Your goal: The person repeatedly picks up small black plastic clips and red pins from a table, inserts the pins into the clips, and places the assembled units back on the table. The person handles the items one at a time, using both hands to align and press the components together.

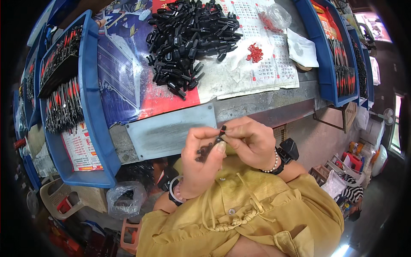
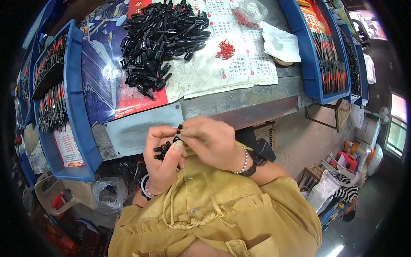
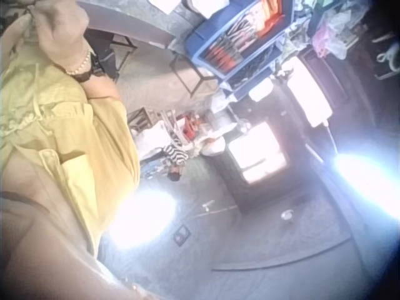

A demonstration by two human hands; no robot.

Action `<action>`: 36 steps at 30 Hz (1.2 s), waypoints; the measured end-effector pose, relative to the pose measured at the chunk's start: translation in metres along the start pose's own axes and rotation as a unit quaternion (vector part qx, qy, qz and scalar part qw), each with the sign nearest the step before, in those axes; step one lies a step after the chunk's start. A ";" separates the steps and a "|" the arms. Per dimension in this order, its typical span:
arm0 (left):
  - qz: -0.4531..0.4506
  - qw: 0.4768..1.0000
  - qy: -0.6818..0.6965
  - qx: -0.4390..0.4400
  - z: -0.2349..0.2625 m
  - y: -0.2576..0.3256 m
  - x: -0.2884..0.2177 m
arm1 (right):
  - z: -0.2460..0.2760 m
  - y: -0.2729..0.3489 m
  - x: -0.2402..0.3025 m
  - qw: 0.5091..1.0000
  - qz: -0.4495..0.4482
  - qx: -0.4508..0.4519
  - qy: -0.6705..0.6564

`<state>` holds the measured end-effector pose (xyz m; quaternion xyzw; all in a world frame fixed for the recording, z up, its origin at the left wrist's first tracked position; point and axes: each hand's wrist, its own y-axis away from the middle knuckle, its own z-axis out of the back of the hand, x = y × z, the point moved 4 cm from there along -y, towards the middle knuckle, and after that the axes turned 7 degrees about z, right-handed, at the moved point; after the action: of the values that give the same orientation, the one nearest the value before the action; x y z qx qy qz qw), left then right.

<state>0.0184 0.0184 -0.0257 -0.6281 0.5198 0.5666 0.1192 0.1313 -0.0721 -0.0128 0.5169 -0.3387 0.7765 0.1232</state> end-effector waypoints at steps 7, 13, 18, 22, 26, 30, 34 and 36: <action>-0.013 0.999 0.037 0.012 0.002 -0.002 -0.007 | 0.002 -0.005 -0.001 0.998 -0.040 -0.019 -0.048; -0.019 0.999 0.037 0.017 0.003 -0.003 -0.007 | 0.002 -0.007 0.005 0.998 -0.050 -0.008 -0.030; -0.017 0.999 0.045 -0.003 0.007 -0.003 -0.004 | -0.001 -0.009 0.006 0.999 -0.007 0.045 -0.018; -0.002 0.998 0.065 0.008 0.008 -0.002 -0.003 | -0.005 -0.005 0.002 0.993 -0.066 0.057 -0.081; 0.049 0.990 0.127 0.044 0.010 -0.004 -0.004 | -0.009 -0.006 -0.002 0.955 -0.156 -0.004 -0.252; 0.102 0.979 0.169 0.056 0.026 0.003 -0.008 | -0.021 -0.024 0.003 0.983 -0.112 0.095 -0.111; 0.081 0.980 0.182 -0.018 0.063 0.038 -0.011 | -0.060 -0.036 0.016 0.959 -0.063 0.257 -0.105; 0.045 0.976 0.187 -0.104 0.086 0.069 -0.011 | -0.083 -0.036 0.025 0.929 -0.075 0.338 -0.128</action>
<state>-0.0848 0.0579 -0.0148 -0.7081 0.4986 0.4948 -0.0715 0.0805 0.0049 0.0038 0.6464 -0.0291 0.7611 -0.0458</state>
